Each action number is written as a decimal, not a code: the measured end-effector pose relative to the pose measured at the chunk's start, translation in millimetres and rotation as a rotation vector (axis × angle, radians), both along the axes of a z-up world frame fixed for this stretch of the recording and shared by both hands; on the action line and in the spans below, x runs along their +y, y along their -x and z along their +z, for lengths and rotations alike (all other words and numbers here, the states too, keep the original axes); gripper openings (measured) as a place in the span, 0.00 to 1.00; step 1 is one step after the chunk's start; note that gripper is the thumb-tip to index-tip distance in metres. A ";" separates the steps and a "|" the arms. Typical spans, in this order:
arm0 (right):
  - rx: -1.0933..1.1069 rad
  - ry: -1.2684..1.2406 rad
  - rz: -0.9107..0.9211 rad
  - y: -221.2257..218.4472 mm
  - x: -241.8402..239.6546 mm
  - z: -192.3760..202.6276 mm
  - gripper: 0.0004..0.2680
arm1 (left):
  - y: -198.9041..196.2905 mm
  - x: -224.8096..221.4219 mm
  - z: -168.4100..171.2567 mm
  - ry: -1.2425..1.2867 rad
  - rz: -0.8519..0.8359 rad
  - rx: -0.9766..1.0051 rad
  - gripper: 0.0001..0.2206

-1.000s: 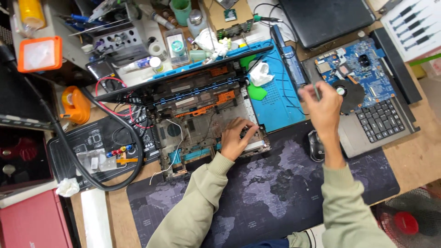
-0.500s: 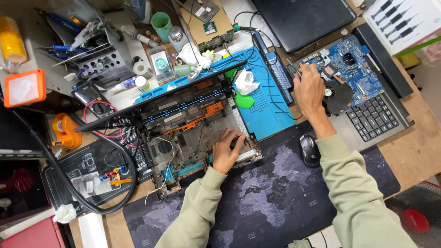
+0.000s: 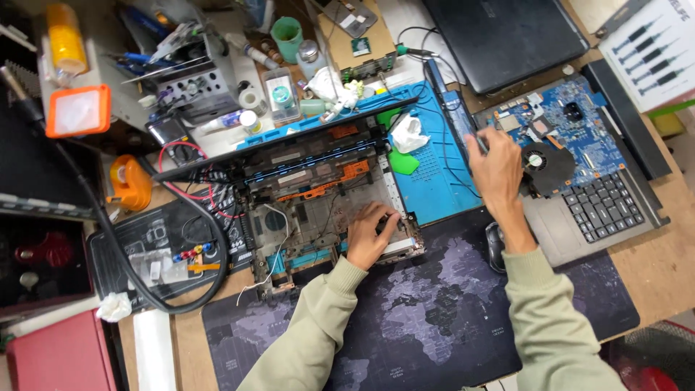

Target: Disassembling a laptop to remove internal components including the motherboard and cooling fan using a screwdriver.

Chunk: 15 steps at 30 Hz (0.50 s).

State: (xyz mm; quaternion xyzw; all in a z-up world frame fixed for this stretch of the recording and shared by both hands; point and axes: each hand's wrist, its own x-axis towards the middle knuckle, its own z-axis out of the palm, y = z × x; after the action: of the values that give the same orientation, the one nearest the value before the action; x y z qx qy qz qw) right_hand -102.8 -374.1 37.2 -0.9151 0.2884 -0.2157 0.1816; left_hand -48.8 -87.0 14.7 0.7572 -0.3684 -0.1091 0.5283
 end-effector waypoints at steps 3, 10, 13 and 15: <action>-0.037 -0.121 0.045 5.3 43.3 8.5 0.11 | 1.1 -0.3 -3.1 0.044 0.010 0.037 0.10; -0.166 -0.726 0.231 13.9 124.9 8.7 0.10 | 0.8 2.0 1.7 0.072 0.046 -0.002 0.08; -0.312 -0.994 0.288 15.9 146.2 18.4 0.14 | 1.8 4.7 3.6 0.106 0.056 0.059 0.10; -0.399 -1.086 0.300 16.2 153.0 19.0 0.16 | 3.2 7.2 4.6 0.133 0.070 0.121 0.11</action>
State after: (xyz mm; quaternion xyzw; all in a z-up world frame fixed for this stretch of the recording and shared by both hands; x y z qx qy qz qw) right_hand -119.1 -221.1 56.2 -0.6637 0.1855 -0.1771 0.7027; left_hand -52.0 -79.8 19.3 0.7249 -0.3156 -0.1114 0.6021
